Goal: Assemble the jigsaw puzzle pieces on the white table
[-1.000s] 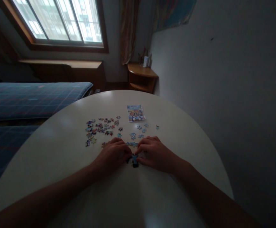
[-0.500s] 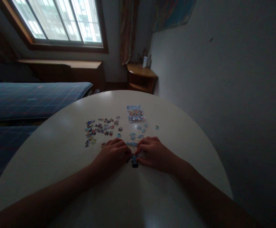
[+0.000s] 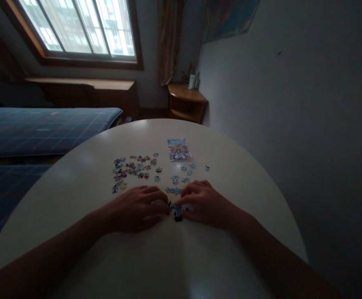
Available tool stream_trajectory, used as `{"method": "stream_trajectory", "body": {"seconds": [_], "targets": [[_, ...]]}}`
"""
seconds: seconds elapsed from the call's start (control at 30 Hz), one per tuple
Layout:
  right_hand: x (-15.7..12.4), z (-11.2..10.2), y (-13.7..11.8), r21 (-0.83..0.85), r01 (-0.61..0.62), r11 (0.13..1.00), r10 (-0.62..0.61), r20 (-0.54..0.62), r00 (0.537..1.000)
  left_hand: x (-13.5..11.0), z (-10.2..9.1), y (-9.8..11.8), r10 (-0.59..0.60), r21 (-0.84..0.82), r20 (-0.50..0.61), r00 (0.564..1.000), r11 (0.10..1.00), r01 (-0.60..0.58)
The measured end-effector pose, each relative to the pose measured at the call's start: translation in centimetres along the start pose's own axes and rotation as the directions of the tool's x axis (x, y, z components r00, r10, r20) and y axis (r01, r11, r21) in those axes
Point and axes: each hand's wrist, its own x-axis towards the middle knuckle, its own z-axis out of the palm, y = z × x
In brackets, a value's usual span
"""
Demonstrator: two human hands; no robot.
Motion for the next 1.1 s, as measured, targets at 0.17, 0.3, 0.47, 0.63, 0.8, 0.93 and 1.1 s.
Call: {"method": "stream_trajectory", "body": {"seconds": [0.17,0.3,0.47,0.63,0.8,0.93,1.1], "targets": [[-0.1,0.2,0.1,-0.027,0.019,0.999,-0.019,0.010,1.000,0.5,-0.1,0.8,0.012,0.000,0.019,1.000,1.000,-0.012],[-0.1,0.0,0.0,-0.030,0.019,0.999,-0.019,-0.006,1.000,0.9,-0.1,1.6,0.002,0.072,0.024,1.000,0.997,-0.003],[-0.1,0.0,0.1,-0.023,0.032,0.999,-0.032,-0.004,0.999,0.8,0.3,1.9,-0.007,0.125,-0.013,1.000,0.992,0.008],[0.0,0.2,0.4,-0.041,0.053,0.998,-0.056,-0.067,0.996,0.6,0.5,1.8,0.018,0.182,-0.013,1.000,0.983,-0.015],[0.0,0.3,1.0,-0.060,0.081,0.995,-0.085,-0.068,0.994,0.5,0.3,1.5,0.028,0.126,-0.055,0.998,0.992,-0.021],[-0.1,0.0,1.8,-0.051,0.066,0.996,-0.071,-0.094,0.993,-0.6,-0.9,-0.6,-0.124,0.069,-0.109,0.986,0.989,0.132],[-0.5,-1.1,2.9,-0.047,0.007,0.999,-0.014,-0.148,0.989,-3.7,-4.0,-4.9,-0.702,0.211,-0.323,0.635,0.601,0.771]]}}
